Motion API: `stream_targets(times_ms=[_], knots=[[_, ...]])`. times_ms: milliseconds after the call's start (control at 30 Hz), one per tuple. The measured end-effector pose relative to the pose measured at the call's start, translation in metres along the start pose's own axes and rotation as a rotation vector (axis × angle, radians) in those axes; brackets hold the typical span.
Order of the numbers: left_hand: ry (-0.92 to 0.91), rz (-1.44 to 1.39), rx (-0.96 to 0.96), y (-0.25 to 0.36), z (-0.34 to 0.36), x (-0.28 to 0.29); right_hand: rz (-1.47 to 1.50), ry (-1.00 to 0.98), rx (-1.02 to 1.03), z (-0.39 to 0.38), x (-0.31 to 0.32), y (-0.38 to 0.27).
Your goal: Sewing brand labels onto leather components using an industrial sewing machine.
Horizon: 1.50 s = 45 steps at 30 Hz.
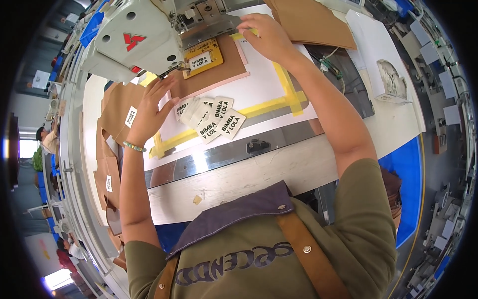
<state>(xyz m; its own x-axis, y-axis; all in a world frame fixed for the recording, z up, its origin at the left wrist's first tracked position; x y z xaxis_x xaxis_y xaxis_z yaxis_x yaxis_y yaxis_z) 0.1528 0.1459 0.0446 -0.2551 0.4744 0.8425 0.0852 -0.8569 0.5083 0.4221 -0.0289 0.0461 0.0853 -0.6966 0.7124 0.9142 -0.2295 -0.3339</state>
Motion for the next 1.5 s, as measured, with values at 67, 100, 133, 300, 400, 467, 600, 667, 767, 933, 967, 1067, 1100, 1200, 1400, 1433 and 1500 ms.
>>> stream_targets(times_ms=[67,100,133,300,400,467,600,667,767,933,967,1067,1100,1200,1400,1433,1500], knots=[[-0.019,0.016,0.030,-0.003,0.002,-0.003,0.036,0.071,-0.049,0.001,0.003,0.007],[-0.022,0.018,0.014,-0.001,0.005,-0.005,0.039,0.067,-0.049,0.000,0.001,0.007],[-0.025,0.019,0.000,0.000,0.008,-0.007,-0.024,0.080,-0.027,-0.001,0.001,0.004],[0.003,0.014,-0.055,-0.003,0.022,-0.023,0.013,0.029,-0.019,-0.004,-0.015,0.009],[-0.027,-0.020,-0.052,-0.004,0.025,-0.026,-0.060,0.004,-0.006,-0.005,-0.016,0.010],[-0.050,-0.038,-0.050,-0.005,0.024,-0.028,-0.086,-0.004,-0.012,-0.006,-0.015,0.010],[-0.045,-0.091,-0.083,-0.001,0.023,-0.029,-0.082,-0.070,-0.023,-0.006,-0.022,0.008],[-0.045,-0.079,-0.106,0.001,0.025,-0.030,-0.042,-0.089,-0.042,-0.006,-0.025,0.009],[-0.052,-0.012,-0.117,-0.001,0.029,-0.033,-0.112,-0.062,0.030,-0.006,-0.022,0.002],[-0.055,-0.037,-0.111,-0.003,0.029,-0.034,-0.066,-0.078,0.000,-0.007,-0.024,-0.004],[-0.055,-0.037,-0.110,-0.004,0.029,-0.034,-0.065,-0.078,-0.007,-0.007,-0.025,-0.003],[-0.064,-0.021,-0.114,-0.006,0.029,-0.034,-0.104,-0.072,0.033,-0.006,-0.023,-0.007],[-0.063,-0.004,-0.126,-0.007,0.029,-0.032,-0.103,-0.072,0.035,-0.006,-0.024,-0.008],[-0.062,-0.002,-0.139,-0.005,0.028,-0.032,0.024,-0.100,-0.058,-0.007,-0.026,0.004],[-0.071,-0.030,-0.119,-0.006,0.030,-0.031,-0.036,-0.077,0.003,-0.007,-0.028,0.000],[-0.059,-0.032,-0.127,-0.007,0.030,-0.031,-0.043,-0.074,0.009,-0.008,-0.029,-0.002],[-0.075,-0.039,-0.083,-0.011,0.036,-0.031,-0.055,-0.067,0.012,-0.009,-0.028,-0.003]])
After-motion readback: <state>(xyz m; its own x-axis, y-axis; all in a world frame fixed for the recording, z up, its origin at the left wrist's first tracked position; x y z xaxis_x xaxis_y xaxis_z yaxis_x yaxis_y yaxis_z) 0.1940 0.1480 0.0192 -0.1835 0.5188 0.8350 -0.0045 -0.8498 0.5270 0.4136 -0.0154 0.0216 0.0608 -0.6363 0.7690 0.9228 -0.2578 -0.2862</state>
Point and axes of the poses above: each hand's wrist, its own z-axis towards the middle knuckle, its own x-axis out of the back of the hand, y = z × x, the point moved 10 cm from there along z, towards the middle knuckle, and after that the axes turned 11 degrees about -z, right-handed, at the moved point
